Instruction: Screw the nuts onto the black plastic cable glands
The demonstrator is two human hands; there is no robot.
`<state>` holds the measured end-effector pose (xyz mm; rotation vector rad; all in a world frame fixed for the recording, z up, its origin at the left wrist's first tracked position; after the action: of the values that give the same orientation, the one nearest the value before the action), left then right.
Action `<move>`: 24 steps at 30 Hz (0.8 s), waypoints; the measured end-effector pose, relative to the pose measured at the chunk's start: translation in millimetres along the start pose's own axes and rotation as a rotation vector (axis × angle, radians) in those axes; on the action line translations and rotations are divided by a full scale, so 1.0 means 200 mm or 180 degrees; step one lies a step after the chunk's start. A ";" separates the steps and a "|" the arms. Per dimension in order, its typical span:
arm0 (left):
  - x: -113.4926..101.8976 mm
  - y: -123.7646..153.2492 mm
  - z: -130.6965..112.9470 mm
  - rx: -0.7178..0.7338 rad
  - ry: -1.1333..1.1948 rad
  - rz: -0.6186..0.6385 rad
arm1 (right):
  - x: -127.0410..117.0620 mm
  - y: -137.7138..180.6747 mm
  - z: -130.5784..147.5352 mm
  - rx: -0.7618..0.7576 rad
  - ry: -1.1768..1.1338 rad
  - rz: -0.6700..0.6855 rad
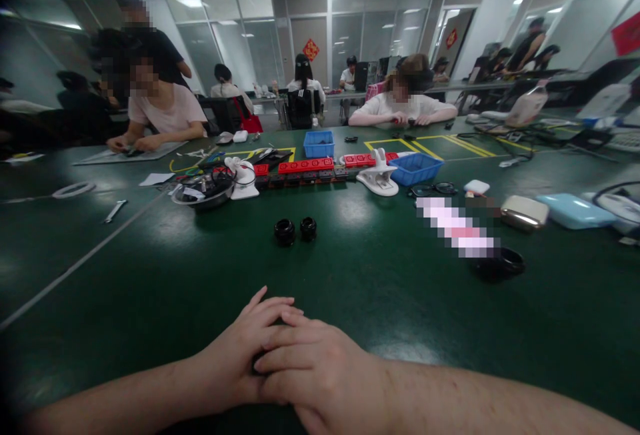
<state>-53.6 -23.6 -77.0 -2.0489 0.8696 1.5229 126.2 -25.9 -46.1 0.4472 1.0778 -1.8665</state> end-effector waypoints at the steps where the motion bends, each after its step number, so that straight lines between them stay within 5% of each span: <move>1: 0.00 0.00 0.00 -0.0011 0.0010 0.0007 | 0.00 0.00 0.00 0.0001 -0.0034 -0.0043; 16: 0.00 0.00 0.00 -0.0017 -0.0083 0.0030 | -0.02 0.02 0.02 -0.0159 0.0125 -0.0181; 21: -0.02 0.00 0.00 0.0011 -0.0013 0.0100 | 0.02 0.03 0.00 0.0469 0.0128 -0.0915; 24: -0.02 0.01 0.00 0.0008 -0.0002 0.0101 | 0.05 0.03 -0.01 0.0742 0.0153 -0.0815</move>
<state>-55.5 -23.1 -72.7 -2.0420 0.9074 1.5379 125.7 -30.5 -57.4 0.5087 0.9894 -2.2314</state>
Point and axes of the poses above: each hand's wrist, its own y-axis away from the middle knuckle, its own x-axis out of the palm, z = x × y, the point moved 1 cm from there along -y, towards the middle knuckle, and after that the axes turned 14 degrees about -y, right-handed, at the moved point
